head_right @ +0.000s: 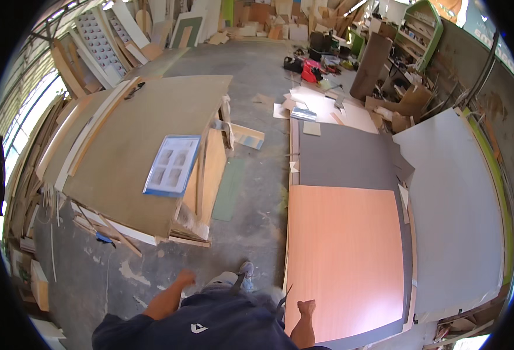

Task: The person picks up white wood panels from a floor area, carries them to a workbench, and lays them out in a row on the table surface.

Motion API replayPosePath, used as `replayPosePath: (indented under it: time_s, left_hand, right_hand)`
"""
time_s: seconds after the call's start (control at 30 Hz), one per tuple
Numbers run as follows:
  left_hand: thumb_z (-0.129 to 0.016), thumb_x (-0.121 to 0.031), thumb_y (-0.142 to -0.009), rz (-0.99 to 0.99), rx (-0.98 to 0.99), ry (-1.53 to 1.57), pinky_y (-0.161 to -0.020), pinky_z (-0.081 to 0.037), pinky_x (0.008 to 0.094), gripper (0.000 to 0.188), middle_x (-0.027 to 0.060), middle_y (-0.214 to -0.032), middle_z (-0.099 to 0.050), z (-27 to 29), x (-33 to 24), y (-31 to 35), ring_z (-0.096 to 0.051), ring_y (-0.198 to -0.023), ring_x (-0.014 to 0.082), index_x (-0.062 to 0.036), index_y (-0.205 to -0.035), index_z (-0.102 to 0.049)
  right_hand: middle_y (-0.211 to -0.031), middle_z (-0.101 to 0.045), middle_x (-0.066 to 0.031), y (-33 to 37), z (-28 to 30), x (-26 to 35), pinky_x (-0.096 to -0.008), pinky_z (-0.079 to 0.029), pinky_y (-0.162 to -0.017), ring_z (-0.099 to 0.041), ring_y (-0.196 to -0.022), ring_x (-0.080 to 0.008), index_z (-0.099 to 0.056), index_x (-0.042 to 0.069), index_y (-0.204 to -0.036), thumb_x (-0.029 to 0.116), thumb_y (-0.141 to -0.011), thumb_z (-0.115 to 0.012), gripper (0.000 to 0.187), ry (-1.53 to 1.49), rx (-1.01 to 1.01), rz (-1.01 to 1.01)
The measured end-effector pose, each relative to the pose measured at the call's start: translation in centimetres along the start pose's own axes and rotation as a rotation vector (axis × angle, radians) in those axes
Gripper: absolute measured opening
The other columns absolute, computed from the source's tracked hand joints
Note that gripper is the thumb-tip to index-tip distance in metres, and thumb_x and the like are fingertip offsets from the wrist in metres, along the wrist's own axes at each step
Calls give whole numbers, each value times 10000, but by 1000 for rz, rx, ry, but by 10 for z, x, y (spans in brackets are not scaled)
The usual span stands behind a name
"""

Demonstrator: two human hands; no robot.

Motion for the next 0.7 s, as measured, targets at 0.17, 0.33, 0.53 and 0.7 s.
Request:
replayPosePath:
  time_s: [0.17,0.33,0.53,0.7]
  left_hand:
    - [-627,-233,-841,187,-342,912,-672,-532,376,225,127,-745,-698,230,-58,-138,-682,-698,266,-37,-922,-701]
    - [-637,-179,-850,-24,-383,1068,-630,-524,312,227,97,-729,-699,382,-108,-257,-665,-648,168,-12,-996,-685]
    - [-663,-171,-823,57,-318,1080,-604,-527,315,250,108,-718,-693,451,-97,-369,-661,-620,167,28,-973,-683]
    - [-664,-144,-811,372,-311,1237,-580,-545,329,238,132,-734,-693,455,-39,-398,-679,-613,204,27,-973,-698]
  right_hand:
    - [-778,-689,-192,-26,-2,21,-376,-267,-1093,-662,-907,-316,-694,-40,-722,314,-703,-651,357,163,179,116]
    - [-926,-710,-199,-85,-58,48,-430,-283,-1113,-661,-984,-318,-738,15,-844,429,-769,-624,435,25,398,94]
    - [-985,-698,-222,-259,-73,130,-475,-467,-901,-653,-1006,-361,-737,23,-897,491,-699,-699,510,264,320,92]
    - [-928,-685,-278,-404,34,374,-421,-575,-681,-692,-857,-377,-564,-148,-1138,119,-680,-770,569,-237,88,83]
Point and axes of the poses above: each hand's wrist, its own y-axis away from the middle knuckle, its own z-axis out of the back of the hand, x = y × z, the point moved 2 cm from there along -y, towards the middle knuckle
